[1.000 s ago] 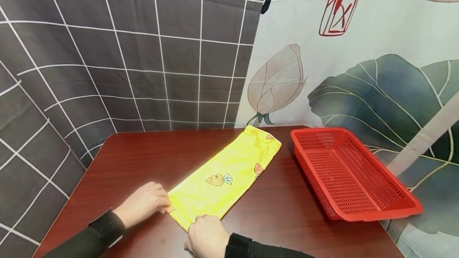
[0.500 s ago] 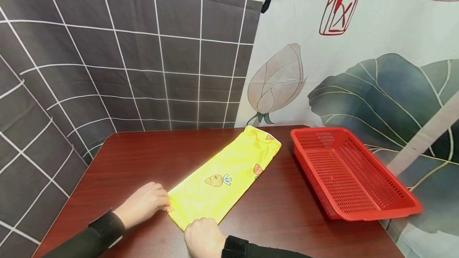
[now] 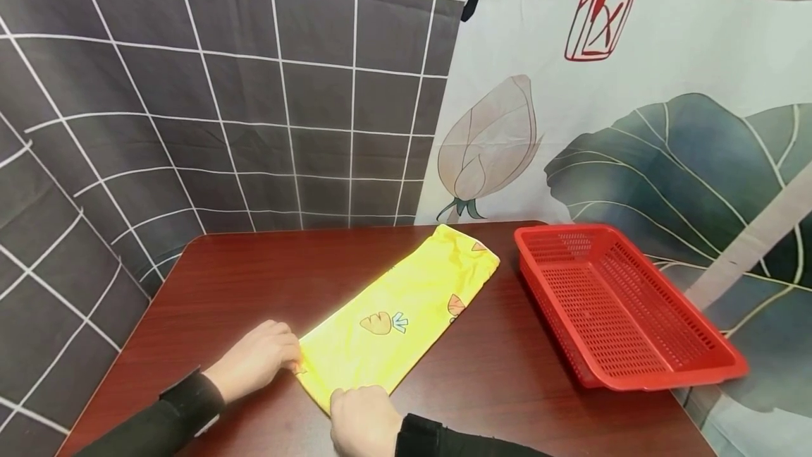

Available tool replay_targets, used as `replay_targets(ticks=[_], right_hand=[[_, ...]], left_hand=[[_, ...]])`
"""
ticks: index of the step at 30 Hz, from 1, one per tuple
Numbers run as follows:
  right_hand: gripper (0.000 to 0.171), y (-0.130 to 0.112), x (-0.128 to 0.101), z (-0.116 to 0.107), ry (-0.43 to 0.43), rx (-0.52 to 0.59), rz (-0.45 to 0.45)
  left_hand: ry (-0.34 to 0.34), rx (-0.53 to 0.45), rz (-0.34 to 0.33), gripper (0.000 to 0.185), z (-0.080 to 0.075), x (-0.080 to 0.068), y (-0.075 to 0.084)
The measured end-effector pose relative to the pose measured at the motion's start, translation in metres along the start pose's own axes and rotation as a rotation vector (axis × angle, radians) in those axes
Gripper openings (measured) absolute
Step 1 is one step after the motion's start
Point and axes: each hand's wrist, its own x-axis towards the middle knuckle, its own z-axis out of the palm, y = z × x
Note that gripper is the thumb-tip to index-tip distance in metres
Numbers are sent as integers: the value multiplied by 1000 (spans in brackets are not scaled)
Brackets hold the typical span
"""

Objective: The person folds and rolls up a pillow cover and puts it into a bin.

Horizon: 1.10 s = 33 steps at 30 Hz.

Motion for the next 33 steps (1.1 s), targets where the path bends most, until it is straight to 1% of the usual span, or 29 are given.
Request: replay_targets(ticks=[2, 4, 7, 9, 11, 13, 16, 18, 20, 22, 25, 26, 33], right_hand=[[23, 7, 1, 2, -22, 64, 8], [22, 16, 2, 10, -42, 118, 10], [21, 31, 8, 35, -57, 196, -5], [21, 39, 13, 53, -52, 219, -9], [21, 44, 16, 62, -60, 225, -7], [22, 44, 16, 57, -76, 202, -5], [23, 41, 13, 33, -121, 195, 15], [24, 39, 10, 16, -141, 207, 41], [27, 38, 7, 4, -146, 232, 74], [29, 39, 6, -2, -150, 252, 96], [31, 39, 5, -5, -136, 256, 92], [31, 39, 5, -4, -133, 256, 87], [31, 38, 4, -5, -121, 246, 69]], left_hand=[[-28, -16, -22, 20, 0, 1, 0], [-51, -29, -39, 21, -1, 2, -1], [-73, -45, -52, 21, -2, 3, -1], [-79, -56, -54, 21, -2, 3, -1], [-85, -74, -60, 19, -2, 3, -1], [-107, -113, -85, 17, -3, 1, -2], [-166, -216, -166, 16, -4, -3, -3], [-200, -274, -220, 18, -4, -6, -5], [-205, -293, -241, 20, -4, -6, -6], [-188, -272, -231, 18, -5, -6, -7], [-163, -227, -199, 12, -5, -4, -9], [-165, -214, -194, 12, -5, -3, -9], [-255, -180, -183, 21, -11, 11, -9]])
